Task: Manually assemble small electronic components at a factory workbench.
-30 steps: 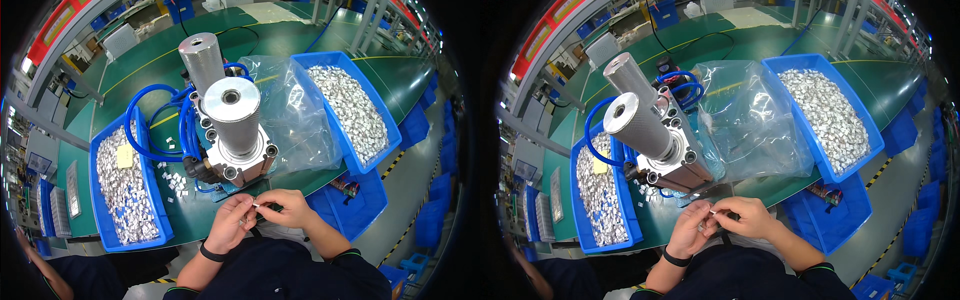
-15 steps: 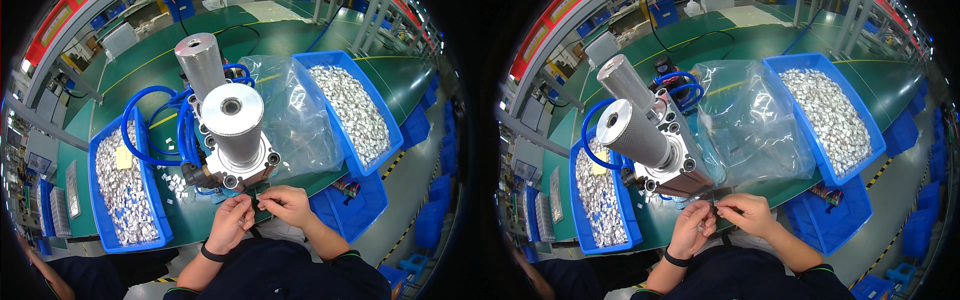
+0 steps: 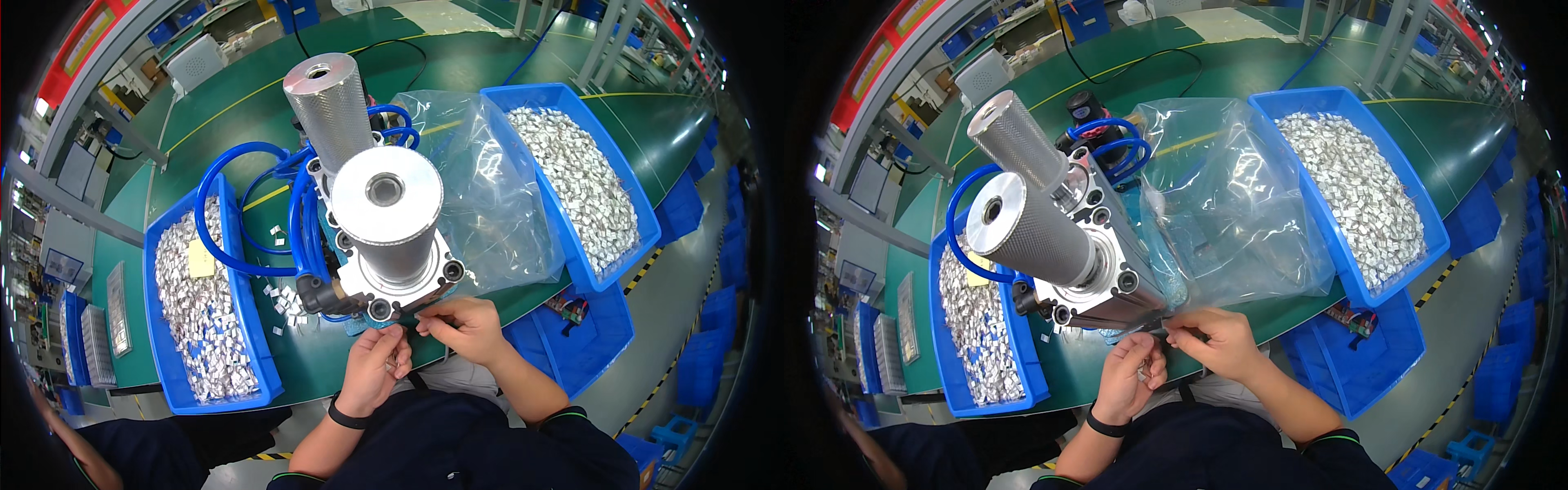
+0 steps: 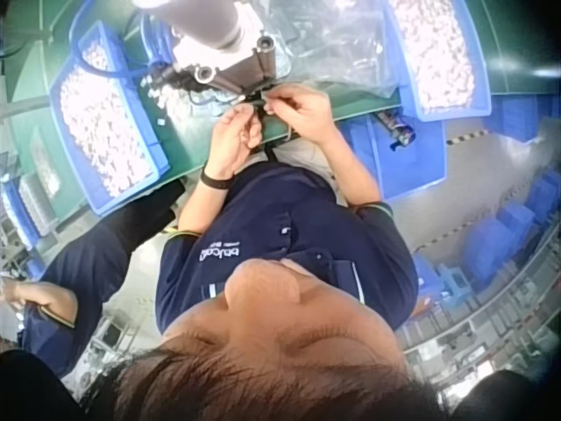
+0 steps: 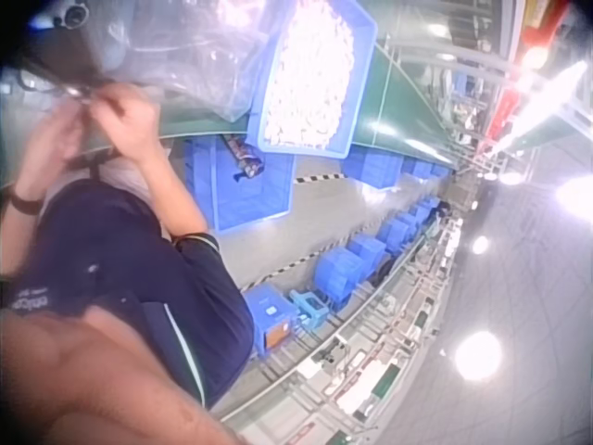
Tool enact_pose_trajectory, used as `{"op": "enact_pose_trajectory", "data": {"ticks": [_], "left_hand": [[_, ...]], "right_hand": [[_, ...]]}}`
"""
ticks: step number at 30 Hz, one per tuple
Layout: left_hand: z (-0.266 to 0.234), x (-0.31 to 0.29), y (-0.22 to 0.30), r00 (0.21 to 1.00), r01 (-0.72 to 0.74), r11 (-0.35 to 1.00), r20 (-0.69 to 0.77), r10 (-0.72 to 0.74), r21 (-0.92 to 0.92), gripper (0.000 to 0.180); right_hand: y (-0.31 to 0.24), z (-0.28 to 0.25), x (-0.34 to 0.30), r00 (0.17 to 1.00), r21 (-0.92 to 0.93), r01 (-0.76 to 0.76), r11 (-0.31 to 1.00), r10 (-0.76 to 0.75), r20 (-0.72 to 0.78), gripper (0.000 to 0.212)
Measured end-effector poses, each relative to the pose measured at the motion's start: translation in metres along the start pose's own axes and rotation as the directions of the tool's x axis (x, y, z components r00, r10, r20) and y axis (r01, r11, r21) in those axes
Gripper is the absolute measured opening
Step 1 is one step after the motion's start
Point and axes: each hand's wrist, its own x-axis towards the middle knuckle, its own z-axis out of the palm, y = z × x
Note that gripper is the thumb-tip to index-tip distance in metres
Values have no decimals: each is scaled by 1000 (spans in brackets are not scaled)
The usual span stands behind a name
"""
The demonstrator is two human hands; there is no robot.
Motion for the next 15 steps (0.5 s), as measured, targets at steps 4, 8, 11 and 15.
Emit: {"op": "enact_pose_trajectory", "data": {"ticks": [4,8,11,15], "left_hand": [[0,0,0,1000,-7,1000,3,7,-1,6],[2,0,0,1000,-4,1000,6,4,-6,6],[3,0,1,1000,-5,1000,-1,5,-13,7],[1,0,2,1000,10,1000,-12,-11,-15,14]], "right_hand": [[4,1,-2,1000,6,-3,1000,3,-17,13],[5,1,-3,999,5,-5,1000,5,-37,14],[6,0,-2,1000,4,0,1000,0,-25,13],[7,-1,-5,996,151,-89,985,87,18,12]]}}
